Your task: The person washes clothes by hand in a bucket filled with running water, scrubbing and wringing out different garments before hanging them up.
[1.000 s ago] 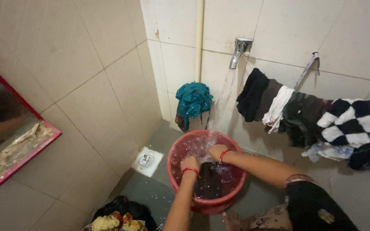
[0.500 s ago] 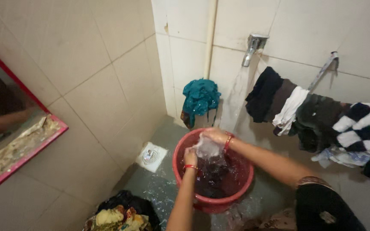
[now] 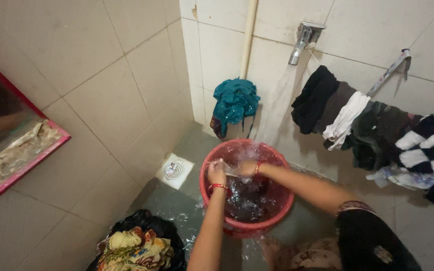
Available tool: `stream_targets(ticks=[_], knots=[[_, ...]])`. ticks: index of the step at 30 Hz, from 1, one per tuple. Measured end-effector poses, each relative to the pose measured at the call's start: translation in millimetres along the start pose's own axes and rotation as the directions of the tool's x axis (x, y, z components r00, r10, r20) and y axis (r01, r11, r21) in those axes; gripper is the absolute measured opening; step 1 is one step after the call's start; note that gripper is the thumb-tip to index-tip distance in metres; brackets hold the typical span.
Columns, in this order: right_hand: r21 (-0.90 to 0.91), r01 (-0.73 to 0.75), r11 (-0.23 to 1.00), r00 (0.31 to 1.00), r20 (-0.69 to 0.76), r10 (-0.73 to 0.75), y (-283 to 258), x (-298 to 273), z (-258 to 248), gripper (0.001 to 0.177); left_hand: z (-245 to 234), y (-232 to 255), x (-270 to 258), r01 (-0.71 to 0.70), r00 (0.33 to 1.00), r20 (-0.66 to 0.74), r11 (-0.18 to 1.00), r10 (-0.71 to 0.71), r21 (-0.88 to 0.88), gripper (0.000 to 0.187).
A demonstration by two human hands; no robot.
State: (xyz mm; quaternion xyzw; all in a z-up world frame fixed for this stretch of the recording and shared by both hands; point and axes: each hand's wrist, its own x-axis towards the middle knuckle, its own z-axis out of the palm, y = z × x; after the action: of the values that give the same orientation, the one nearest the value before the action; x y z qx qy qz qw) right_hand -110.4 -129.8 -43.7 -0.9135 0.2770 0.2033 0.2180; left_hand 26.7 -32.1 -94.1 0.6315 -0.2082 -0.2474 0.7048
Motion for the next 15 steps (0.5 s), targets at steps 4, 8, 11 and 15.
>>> stream_targets(ticks=[4, 8, 11, 15], knots=[[-0.036, -0.117, 0.992, 0.99, 0.076, 0.12, 7.1, -7.4, 25.9, 0.037, 0.7, 7.7, -7.5, -0.023, 0.995, 0.103, 0.991, 0.01, 0.132, 0.028], [0.018, -0.118, 0.993, 0.993, 0.034, 0.117, 4.5, -12.5, 11.4, 0.033, 0.7, 9.8, -4.4, 0.04, 0.988, 0.137, 0.964, -0.079, 0.264, 0.035], [0.067, -0.06, 0.996, 0.996, -0.067, 0.065, -7.6, -19.1, -33.2, 0.031, 2.7, 11.2, -2.1, 0.044, 0.977, 0.211, 0.995, -0.025, -0.086, 0.035], [0.211, 0.08, 0.974, 0.949, -0.314, -0.01, -53.6, -68.0, -120.1, 0.028, 1.9, 20.0, -6.5, 0.175, 0.951, 0.299, 0.93, -0.075, -0.324, 0.042]])
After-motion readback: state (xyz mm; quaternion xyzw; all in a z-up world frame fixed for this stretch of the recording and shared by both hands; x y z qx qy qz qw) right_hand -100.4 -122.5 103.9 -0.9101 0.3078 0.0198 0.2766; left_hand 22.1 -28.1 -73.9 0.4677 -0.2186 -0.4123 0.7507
